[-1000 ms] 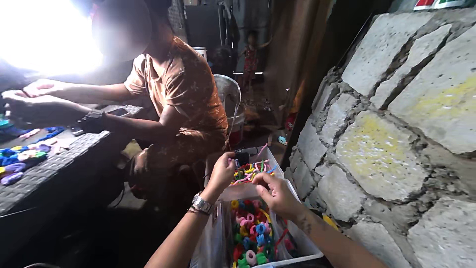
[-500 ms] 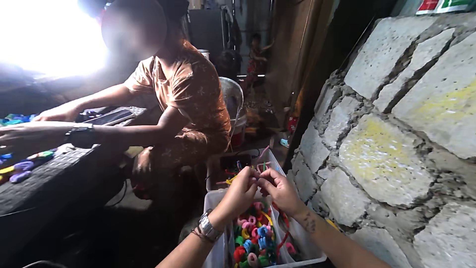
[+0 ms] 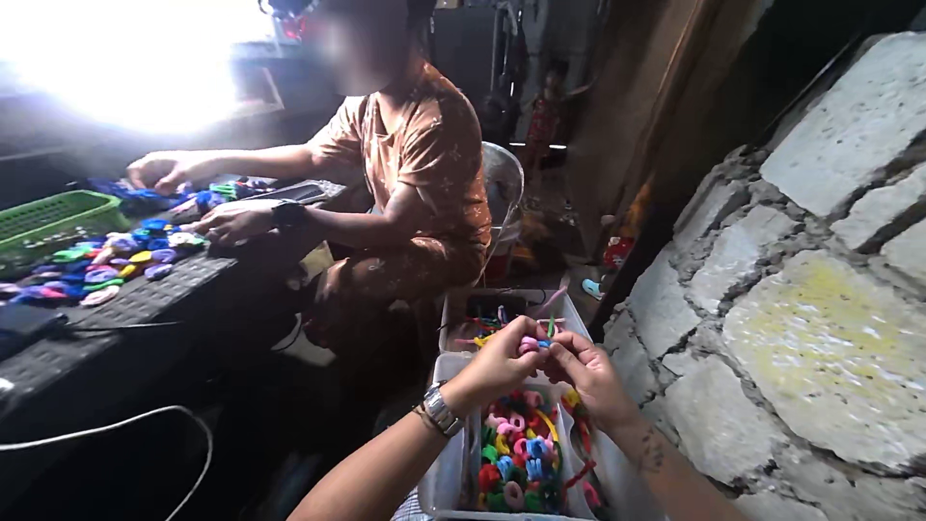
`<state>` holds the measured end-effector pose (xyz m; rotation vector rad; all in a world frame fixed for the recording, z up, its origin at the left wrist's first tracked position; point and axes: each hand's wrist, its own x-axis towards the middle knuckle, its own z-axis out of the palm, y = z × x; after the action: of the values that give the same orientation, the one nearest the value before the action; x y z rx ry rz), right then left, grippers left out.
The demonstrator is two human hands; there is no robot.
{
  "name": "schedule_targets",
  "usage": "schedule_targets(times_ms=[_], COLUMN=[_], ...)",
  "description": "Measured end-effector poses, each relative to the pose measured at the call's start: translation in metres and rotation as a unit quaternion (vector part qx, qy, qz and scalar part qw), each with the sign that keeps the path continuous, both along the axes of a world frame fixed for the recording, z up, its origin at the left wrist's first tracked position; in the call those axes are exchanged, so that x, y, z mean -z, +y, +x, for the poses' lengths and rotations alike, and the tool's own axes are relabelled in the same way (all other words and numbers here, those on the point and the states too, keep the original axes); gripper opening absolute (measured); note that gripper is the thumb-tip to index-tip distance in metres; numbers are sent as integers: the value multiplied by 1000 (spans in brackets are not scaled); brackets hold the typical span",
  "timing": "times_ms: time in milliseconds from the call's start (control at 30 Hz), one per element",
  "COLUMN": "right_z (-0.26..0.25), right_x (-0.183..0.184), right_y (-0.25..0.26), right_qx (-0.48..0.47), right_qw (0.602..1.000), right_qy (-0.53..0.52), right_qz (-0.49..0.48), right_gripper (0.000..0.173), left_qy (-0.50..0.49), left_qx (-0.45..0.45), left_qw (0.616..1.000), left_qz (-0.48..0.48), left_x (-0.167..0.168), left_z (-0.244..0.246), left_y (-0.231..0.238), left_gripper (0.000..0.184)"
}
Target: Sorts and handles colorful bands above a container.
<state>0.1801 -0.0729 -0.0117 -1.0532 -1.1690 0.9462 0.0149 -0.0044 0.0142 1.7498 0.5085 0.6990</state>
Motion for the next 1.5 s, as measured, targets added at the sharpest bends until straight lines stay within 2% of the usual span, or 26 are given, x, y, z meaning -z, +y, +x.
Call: schedule_targets(times_ms=[100,167,233,300,367,467,533,600,700,800,867,900,967,1033,1100,1133,1167,1233,1267,1300,1333,1400,1467,1500], right_z=[-2,-2,1,7,11,7,6,6,9,16,18,19,19,18,13,11,11,13,13,12,9,4,2,2], right_x=[1,1,3,4,4,2,-1,-4,-6,-6,-4,-4,0,4,3,3,3,5,6,7,8,9,8,9], right_y=[-1,-2,-3,-4,-5,-7,-6,-5,-3,0,-1,-2,-2,0,0,0,0,1,1,2,2,2,2,1], right_qx=[18,15,-20,-97,-148,-79,-52,-39,-32,-42,-52,-60,-97,-118,-71,-43,-22,15,33,54,79,114,118,106], right_qw=[999,999,995,988,986,984,974,985,998,971,958,960,979,990,967,951,943,951,958,962,962,943,923,925], right_qy=[-8,23,69,85,39,-156,-219,-164,47,231,280,272,174,-24,-232,-297,-324,-307,-283,-260,-241,-237,-268,-268], right_qz=[26,41,64,82,73,14,-26,-43,-20,-35,-27,-11,33,69,80,77,68,42,37,56,103,205,250,248], right_gripper=[10,11,12,12,17,29,36,45,43,32,32,32,28,21,25,28,30,30,30,28,25,22,31,32], left_qy=[6,-9,-36,-65,-92,-101,-56,-30,7,63,47,21,-56,-158,-250,-293,-327,-360,-349,-314,-256,-127,-56,-44], left_qx=[-20,-33,-43,-40,-28,-28,-43,-44,-23,-48,-115,-151,-201,-223,-235,-240,-248,-269,-267,-253,-232,-188,-149,-130], left_qw=[1000,999,998,997,995,994,996,994,994,995,992,988,978,962,938,923,906,880,885,907,935,973,979,979], left_qz=[-6,-14,-26,-31,-32,-9,45,93,103,60,35,23,2,-15,-44,-68,-101,-157,-152,-121,-76,32,130,149], left_x=[-1,-1,0,1,2,3,2,3,2,2,4,6,6,6,5,4,2,-5,-4,0,5,8,6,6], left_z=[-1,-2,-2,-2,-2,-3,-4,-4,-4,-4,-4,-4,-5,-6,-7,-8,-9,-13,-15,-15,-14,-10,-5,-3], left_y=[-1,-1,-1,-1,-2,-4,-6,-7,-6,-2,1,4,6,7,10,12,13,16,18,19,17,8,0,-2], left_gripper=[19,18,15,13,12,12,17,18,17,19,19,19,15,10,8,9,12,15,14,11,7,14,18,18])
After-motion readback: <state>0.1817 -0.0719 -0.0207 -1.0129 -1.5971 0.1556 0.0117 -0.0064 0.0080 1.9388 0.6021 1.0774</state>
